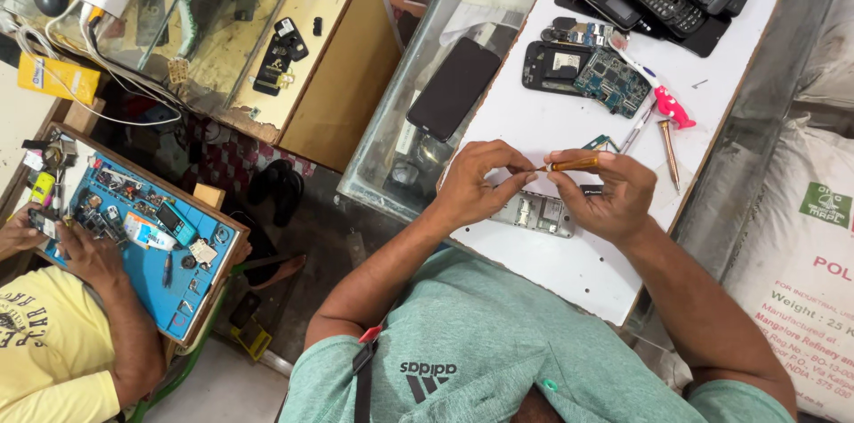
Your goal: The person disassembles a silver mobile phone using a screwdriver, removes the battery, and manipulates internal components. They then handle a black phone, removing its back cover and battery, and place parts on the workbench.
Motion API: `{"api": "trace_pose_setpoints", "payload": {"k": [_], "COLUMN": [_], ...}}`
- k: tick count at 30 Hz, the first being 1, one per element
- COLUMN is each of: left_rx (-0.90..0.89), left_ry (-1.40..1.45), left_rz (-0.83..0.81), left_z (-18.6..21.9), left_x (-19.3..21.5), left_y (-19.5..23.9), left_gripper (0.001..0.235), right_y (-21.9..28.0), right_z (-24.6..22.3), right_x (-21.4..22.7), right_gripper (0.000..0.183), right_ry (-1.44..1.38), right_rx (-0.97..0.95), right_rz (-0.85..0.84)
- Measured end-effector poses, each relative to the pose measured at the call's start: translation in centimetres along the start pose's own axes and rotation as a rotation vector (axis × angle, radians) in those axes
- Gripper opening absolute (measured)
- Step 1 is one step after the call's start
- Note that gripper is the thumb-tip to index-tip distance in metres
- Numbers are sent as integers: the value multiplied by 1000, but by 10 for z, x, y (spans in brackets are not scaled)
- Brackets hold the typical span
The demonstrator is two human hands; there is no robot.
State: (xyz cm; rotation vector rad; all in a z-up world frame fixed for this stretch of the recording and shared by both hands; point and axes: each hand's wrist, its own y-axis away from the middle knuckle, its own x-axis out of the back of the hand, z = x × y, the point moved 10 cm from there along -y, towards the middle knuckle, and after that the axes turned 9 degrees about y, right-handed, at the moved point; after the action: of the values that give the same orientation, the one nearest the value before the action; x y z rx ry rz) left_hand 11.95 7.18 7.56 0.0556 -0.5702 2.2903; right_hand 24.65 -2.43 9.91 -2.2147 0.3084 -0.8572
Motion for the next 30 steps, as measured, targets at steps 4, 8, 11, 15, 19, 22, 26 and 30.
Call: {"api": "trace_pose_setpoints", "payload": {"k": [4,8,11,15,19,22,26,30], "left_rx": [33,57,105,70,110,121,95,109], "left_ry": [110,125,88,95,122,122,107,136], "left_rz": [-6,-11,-19,-14,-13,-17,-7,-15], "left_z": [-8,-10,-14,-14,-16,-18,-15,-12], "left_x": [0,0,-1,-1,0,0,3,1], "left_y": [2,3,0,3,2,0,1,-1], "left_gripper": [10,11,11,12,11,10,12,11], "right_y": [6,8,4,7,5,6,9,6], "right_z": [5,8,9,11,12,13,13,13], "right_x": [6,2,0,3,2,2,2,4], "right_gripper": [70,71,72,73,72,72,71,71], "right_ry": [6,-20,-7,-36,-40,-36,-37,-10], "right_rx": [-19,-39,-15,-26,-38,-37,-51,-75], "right_rz": [8,12,19,52,50,63,81,83]}}
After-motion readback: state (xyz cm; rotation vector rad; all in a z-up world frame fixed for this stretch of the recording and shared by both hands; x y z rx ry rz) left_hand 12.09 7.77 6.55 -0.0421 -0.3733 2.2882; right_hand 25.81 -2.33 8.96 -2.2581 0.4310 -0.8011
